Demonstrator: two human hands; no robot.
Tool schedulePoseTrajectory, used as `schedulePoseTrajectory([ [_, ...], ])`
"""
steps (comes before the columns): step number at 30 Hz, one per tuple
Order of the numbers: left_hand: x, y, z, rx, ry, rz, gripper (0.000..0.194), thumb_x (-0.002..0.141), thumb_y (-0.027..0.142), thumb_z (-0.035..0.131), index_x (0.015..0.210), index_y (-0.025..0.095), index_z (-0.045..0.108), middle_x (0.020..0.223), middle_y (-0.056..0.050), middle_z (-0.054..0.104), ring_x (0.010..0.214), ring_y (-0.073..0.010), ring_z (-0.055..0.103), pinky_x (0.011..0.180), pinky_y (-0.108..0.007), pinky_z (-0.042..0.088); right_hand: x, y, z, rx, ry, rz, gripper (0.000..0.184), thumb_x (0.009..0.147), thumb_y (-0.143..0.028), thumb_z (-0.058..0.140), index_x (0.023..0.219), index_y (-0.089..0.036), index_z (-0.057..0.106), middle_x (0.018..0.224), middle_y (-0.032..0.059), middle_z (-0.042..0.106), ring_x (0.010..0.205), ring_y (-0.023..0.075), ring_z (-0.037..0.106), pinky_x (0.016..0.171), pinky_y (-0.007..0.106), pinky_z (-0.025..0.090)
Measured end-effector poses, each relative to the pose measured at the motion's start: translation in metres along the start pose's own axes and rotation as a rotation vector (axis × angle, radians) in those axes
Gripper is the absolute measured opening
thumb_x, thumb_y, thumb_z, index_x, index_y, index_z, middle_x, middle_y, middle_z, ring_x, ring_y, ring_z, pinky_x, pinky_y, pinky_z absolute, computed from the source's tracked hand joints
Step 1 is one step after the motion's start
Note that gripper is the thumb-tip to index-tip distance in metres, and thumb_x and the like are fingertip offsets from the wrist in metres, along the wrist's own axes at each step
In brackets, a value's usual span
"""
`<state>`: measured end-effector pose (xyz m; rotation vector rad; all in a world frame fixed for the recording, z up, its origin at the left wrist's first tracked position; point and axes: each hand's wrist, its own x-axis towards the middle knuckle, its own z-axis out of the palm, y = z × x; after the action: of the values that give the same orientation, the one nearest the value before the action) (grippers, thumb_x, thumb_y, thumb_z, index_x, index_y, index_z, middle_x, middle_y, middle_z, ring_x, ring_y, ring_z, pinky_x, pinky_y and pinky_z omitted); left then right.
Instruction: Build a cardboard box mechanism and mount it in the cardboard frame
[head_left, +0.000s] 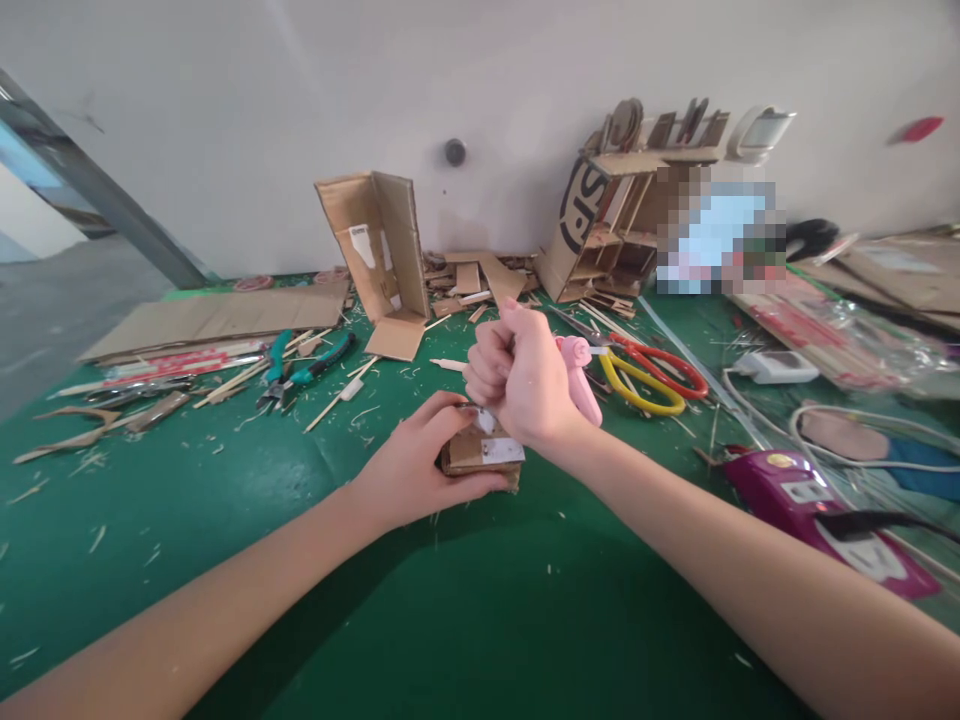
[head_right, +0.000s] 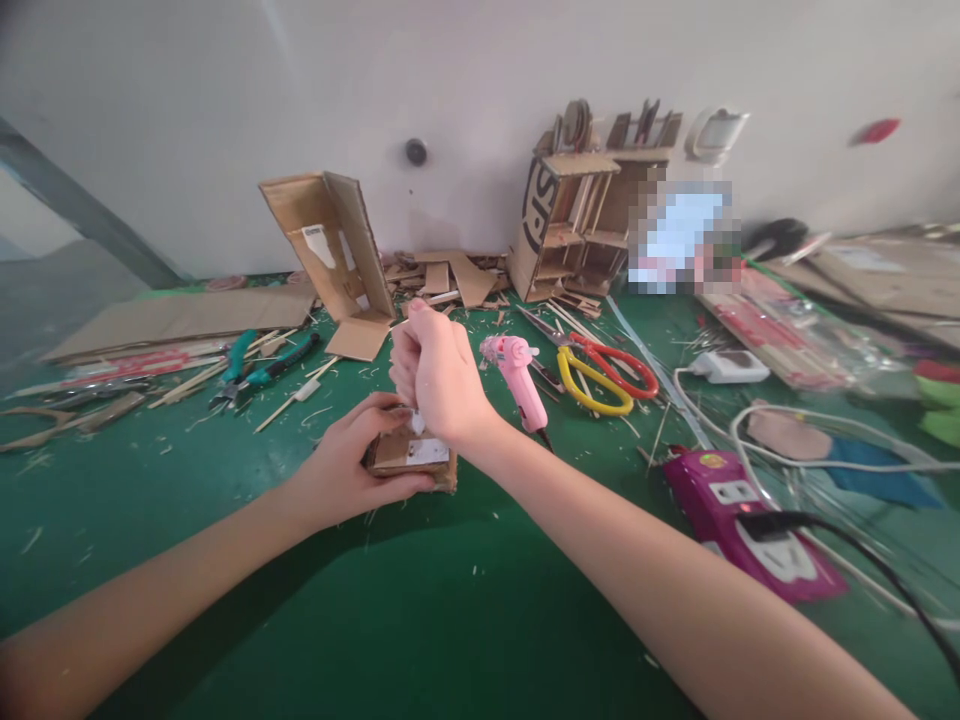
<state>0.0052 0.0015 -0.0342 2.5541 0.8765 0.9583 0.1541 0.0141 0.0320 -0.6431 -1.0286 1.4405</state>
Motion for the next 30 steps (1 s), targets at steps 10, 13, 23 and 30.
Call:
schedulePoseTrajectory([
  [10,0.000,0.002,0.000,-0.049,-0.019,-0.068,0.051,0.074,0.060,0.072,0.099,0.020,0.055,0.107,-0.010,0.060,0.090,-0.0220,0.067,0.069,-0.033,0.058,-0.003,-0.001,-0.001,-0.038,0.045,-0.024,0.060,0.092,-0.058,0.042,0.048,-0.023,0.020,0.046,-0.0066,0.014,0.040,0.0079,0.013,0.038,0.025,0.013],
  [13,0.001,0.004,-0.001,-0.058,-0.025,-0.086,0.050,0.073,0.060,0.073,0.098,0.020,0.056,0.106,-0.009,0.061,0.090,-0.0219,0.066,0.068,-0.033,0.058,-0.002,0.000,-0.001,-0.036,0.036,-0.019,0.058,0.092,-0.054,0.043,0.049,-0.023,0.020,0.047,-0.0064,0.013,0.041,0.0079,0.012,0.039,0.025,0.013],
  [23,0.002,0.006,-0.002,-0.051,-0.017,-0.073,0.047,0.074,0.058,0.073,0.095,0.019,0.056,0.105,-0.010,0.060,0.092,-0.0229,0.066,0.068,-0.032,0.058,-0.001,-0.002,0.002,-0.089,0.017,0.015,0.047,0.092,-0.038,0.040,0.053,-0.023,0.020,0.048,-0.0068,0.015,0.042,0.0079,0.013,0.040,0.025,0.014],
  [30,0.005,0.010,-0.004,-0.056,-0.023,-0.106,0.045,0.074,0.058,0.074,0.092,0.019,0.058,0.101,-0.008,0.062,0.088,-0.0214,0.065,0.068,-0.032,0.057,0.001,0.006,0.001,-0.360,-0.104,-0.003,0.045,0.094,-0.032,0.037,0.052,-0.023,0.024,0.047,-0.0058,0.020,0.044,0.0082,0.018,0.042,0.027,0.016],
])
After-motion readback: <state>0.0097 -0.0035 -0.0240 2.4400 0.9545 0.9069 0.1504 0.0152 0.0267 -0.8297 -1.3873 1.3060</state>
